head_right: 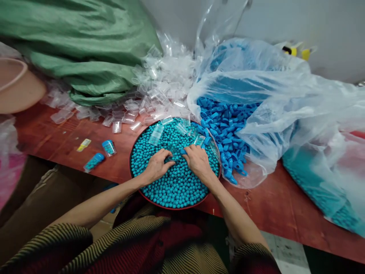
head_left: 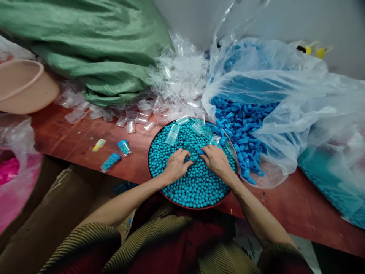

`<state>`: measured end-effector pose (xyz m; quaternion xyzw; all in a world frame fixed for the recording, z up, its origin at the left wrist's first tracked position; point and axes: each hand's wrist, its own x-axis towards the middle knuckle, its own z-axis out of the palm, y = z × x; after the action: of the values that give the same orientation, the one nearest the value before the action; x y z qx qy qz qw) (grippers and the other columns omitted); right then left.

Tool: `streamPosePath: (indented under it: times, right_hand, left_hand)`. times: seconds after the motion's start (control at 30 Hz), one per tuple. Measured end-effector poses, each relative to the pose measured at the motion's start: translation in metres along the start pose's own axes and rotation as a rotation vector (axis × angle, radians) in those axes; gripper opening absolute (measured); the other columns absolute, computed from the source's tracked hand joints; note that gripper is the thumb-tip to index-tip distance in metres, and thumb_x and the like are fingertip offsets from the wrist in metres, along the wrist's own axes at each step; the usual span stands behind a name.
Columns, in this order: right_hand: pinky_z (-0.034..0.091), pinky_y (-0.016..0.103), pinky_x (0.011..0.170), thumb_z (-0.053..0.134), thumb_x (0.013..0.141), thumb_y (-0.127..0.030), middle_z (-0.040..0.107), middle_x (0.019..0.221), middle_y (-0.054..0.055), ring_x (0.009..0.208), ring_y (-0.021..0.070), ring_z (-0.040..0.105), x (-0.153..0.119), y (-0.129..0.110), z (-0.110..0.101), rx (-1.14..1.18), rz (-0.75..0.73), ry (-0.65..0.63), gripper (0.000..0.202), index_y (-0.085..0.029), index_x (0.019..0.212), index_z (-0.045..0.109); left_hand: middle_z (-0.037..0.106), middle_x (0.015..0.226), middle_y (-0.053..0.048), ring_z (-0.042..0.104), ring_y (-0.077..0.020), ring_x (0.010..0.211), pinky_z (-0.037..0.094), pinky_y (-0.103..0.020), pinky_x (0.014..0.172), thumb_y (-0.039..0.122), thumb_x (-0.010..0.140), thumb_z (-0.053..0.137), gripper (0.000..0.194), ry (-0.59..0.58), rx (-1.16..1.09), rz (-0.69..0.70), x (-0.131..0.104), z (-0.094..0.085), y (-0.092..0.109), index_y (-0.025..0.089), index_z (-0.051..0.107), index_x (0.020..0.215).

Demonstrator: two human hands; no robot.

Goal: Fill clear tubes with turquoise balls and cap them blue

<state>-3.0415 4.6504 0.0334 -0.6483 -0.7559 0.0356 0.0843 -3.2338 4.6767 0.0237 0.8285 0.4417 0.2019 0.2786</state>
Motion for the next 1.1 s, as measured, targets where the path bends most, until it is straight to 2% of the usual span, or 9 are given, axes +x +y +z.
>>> streamPosePath:
  times: [0.1,0.23,0.4,0.53,0.63,0.73,0.87,0.97,1.1]
  right_hand:
    - [0.042,0.034,0.076,0.043,0.090,-0.031,0.065,0.090,0.012,0.086,0.0252,0.057,0.001,0.002,0.005,0.074,0.049,0.058,0.025,-0.016,0.096,0.062]
    - [0.045,0.034,0.082,0.037,0.092,-0.031,0.065,0.098,0.011,0.091,0.0229,0.059,-0.006,-0.005,0.000,0.354,0.046,0.158,0.034,-0.017,0.116,0.058]
    - [0.047,0.032,0.074,0.042,0.089,-0.031,0.065,0.087,0.004,0.074,0.0179,0.059,-0.006,-0.019,-0.006,0.720,0.041,-0.026,0.036,-0.022,0.121,0.056]
    - [0.043,0.026,0.052,0.044,0.087,-0.036,0.054,0.066,-0.002,0.053,0.0122,0.048,-0.006,-0.016,-0.006,1.005,0.221,-0.034,0.030,-0.022,0.110,0.057]
    - [0.035,0.022,0.040,0.042,0.089,-0.041,0.046,0.060,-0.006,0.043,0.0089,0.038,-0.007,-0.017,-0.011,1.218,0.207,-0.137,0.034,-0.022,0.116,0.051]
    - [0.046,0.025,0.054,0.041,0.091,-0.034,0.054,0.067,-0.001,0.057,0.0126,0.052,-0.009,-0.023,-0.014,0.979,0.058,-0.065,0.029,-0.021,0.110,0.057]
    - [0.049,0.035,0.079,0.035,0.091,-0.025,0.065,0.102,0.011,0.095,0.0226,0.061,-0.013,-0.032,-0.007,0.526,-0.030,0.075,0.036,-0.019,0.120,0.056]
    - [0.050,0.035,0.080,0.032,0.092,-0.024,0.065,0.109,0.011,0.096,0.0229,0.062,-0.016,-0.033,-0.004,0.404,-0.043,0.016,0.045,-0.020,0.135,0.043]
    - [0.050,0.037,0.081,0.040,0.090,-0.030,0.064,0.112,0.013,0.099,0.0247,0.061,-0.014,-0.028,-0.008,0.437,-0.069,-0.035,0.045,-0.017,0.133,0.047]
  left_hand:
    - [0.058,0.084,-0.003,0.056,-0.0180,0.081,0.044,-0.031,0.076,0.025,0.080,0.058,0.012,-0.006,-0.063,-0.011,-0.001,-0.005,-0.002,0.018,0.053,0.089]
    - [0.059,0.080,0.000,0.057,-0.0167,0.075,0.044,-0.030,0.074,0.025,0.081,0.055,0.016,-0.033,-0.168,-0.081,0.001,-0.010,-0.002,0.019,0.052,0.095]
    - [0.058,0.081,0.000,0.056,-0.0145,0.078,0.045,-0.029,0.074,0.024,0.079,0.054,0.013,-0.065,-0.420,-0.100,0.006,-0.010,-0.003,0.018,0.051,0.091]
    - [0.054,0.074,0.003,0.054,-0.0104,0.060,0.042,-0.020,0.050,0.033,0.079,0.052,0.021,-0.213,-0.756,-0.227,0.007,-0.010,-0.003,0.018,0.047,0.092]
    - [0.051,0.071,0.004,0.053,-0.0087,0.053,0.038,-0.018,0.042,0.036,0.077,0.054,0.027,-0.271,-0.912,-0.280,0.007,-0.010,0.001,0.018,0.045,0.095]
    - [0.049,0.068,0.004,0.050,-0.0076,0.051,0.039,-0.018,0.043,0.033,0.077,0.055,0.028,-0.265,-0.962,-0.247,0.007,-0.008,0.005,0.017,0.046,0.098]
    - [0.046,0.066,0.006,0.046,-0.0062,0.048,0.037,-0.018,0.042,0.027,0.078,0.055,0.038,-0.243,-0.921,-0.222,0.005,-0.003,0.003,0.018,0.043,0.113]
    - [0.042,0.062,0.007,0.044,-0.0062,0.046,0.035,-0.017,0.039,0.026,0.079,0.056,0.045,-0.186,-0.864,-0.226,0.003,0.001,0.000,0.020,0.042,0.121]
    - [0.047,0.066,0.006,0.048,-0.0071,0.047,0.034,-0.017,0.037,0.030,0.080,0.055,0.041,-0.251,-0.892,-0.230,0.002,0.003,0.000,0.019,0.042,0.117]
